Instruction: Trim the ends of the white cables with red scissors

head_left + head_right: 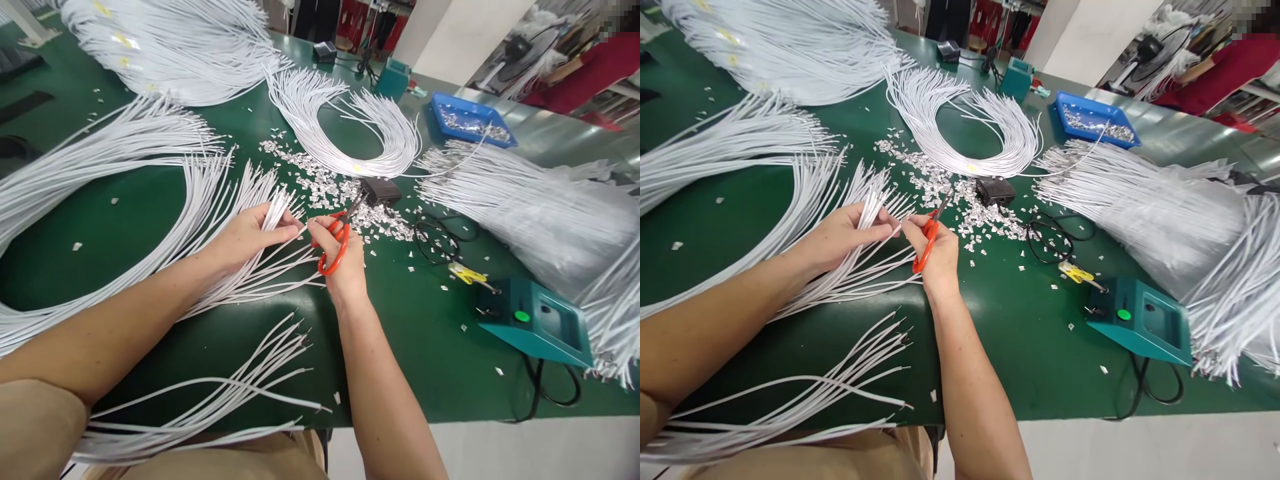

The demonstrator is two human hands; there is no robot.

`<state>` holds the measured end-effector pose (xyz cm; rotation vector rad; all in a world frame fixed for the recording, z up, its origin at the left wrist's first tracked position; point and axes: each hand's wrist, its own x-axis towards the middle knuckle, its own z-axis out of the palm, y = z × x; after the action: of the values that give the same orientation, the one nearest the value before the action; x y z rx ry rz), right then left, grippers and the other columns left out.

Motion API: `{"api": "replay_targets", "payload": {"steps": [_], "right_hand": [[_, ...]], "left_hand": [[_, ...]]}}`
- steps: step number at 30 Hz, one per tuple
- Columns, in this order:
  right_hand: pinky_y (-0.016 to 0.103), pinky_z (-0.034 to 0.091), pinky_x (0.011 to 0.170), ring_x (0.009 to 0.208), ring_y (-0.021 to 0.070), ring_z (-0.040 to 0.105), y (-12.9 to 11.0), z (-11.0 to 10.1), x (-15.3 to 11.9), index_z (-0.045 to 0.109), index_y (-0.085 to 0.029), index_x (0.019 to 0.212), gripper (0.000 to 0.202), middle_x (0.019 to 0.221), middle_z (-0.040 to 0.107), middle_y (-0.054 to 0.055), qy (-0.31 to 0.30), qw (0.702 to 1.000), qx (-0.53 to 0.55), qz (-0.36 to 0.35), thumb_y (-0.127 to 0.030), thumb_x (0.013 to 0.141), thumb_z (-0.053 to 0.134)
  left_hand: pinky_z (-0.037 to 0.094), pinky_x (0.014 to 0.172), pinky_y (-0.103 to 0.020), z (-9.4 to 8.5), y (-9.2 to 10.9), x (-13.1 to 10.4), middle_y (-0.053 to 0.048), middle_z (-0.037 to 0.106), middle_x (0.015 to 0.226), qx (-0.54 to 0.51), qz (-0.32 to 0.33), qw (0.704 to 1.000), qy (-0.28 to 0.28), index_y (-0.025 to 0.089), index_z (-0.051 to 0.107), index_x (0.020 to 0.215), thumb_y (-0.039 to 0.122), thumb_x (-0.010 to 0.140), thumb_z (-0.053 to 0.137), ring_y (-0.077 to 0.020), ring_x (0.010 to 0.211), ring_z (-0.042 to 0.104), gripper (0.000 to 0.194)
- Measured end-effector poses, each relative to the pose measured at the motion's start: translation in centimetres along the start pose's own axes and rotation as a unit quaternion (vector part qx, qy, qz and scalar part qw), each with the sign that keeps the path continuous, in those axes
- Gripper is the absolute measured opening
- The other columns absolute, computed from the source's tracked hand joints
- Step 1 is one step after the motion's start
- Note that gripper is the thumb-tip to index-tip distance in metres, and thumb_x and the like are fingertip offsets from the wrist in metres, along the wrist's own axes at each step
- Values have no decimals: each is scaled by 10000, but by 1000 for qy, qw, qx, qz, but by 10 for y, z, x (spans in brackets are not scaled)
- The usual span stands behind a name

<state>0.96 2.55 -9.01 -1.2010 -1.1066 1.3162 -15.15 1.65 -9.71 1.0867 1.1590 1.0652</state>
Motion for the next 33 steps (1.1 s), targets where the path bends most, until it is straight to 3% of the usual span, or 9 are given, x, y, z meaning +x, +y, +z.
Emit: {"api": "replay_targets", "payload": {"steps": [4,10,14,17,19,24,33], "right_hand": [[268,453,708,653,110,523,-3,-1,-1,689,-177,747,184,715,614,-13,-30,999,14,11,-337,668,734],[244,417,661,638,101,484,-2,3,-5,643,-168,681,173,672,567,-29,-37,998,-39,-15,-335,699,685],[233,391,611,615,94,463,-4,1,-7,656,-163,745,142,672,559,-41,-57,994,-91,-26,-276,666,692],[247,405,635,644,112,500,-6,-7,-3,677,-167,799,194,709,602,-23,-63,988,-139,-15,-337,706,664],[262,398,627,641,123,506,-5,-13,1,676,-175,777,217,710,614,-12,-47,972,-228,-13,-383,739,628],[284,352,609,607,132,482,6,-18,6,647,-190,710,216,699,587,-3,-58,883,-460,-73,-386,776,585],[284,323,642,560,107,415,6,-13,4,495,-190,581,303,654,527,-19,-63,837,-530,-121,-363,816,576]], "left_hand": [[478,841,-343,-2,-2,1,-1,689,793,9,-1,1000,-25,180,569,826,349,685,798,-177,819,661,318],[482,766,-319,1,0,-4,-7,678,839,91,27,996,2,173,583,848,364,675,793,-157,770,620,332],[474,729,-296,4,3,-6,2,656,793,115,42,993,3,174,541,804,339,674,782,-143,721,597,320],[456,715,-284,1,3,-4,0,648,812,113,47,992,14,173,557,809,343,687,776,-134,715,576,303],[442,695,-274,-2,1,-2,-1,649,839,98,49,993,30,174,565,812,335,689,778,-125,705,557,293],[431,685,-273,-4,-1,0,0,646,841,88,53,994,48,174,555,795,304,684,775,-120,685,534,278],[434,683,-280,-3,2,-1,-1,651,845,127,57,989,45,178,552,809,305,698,755,-126,689,537,264]]}}
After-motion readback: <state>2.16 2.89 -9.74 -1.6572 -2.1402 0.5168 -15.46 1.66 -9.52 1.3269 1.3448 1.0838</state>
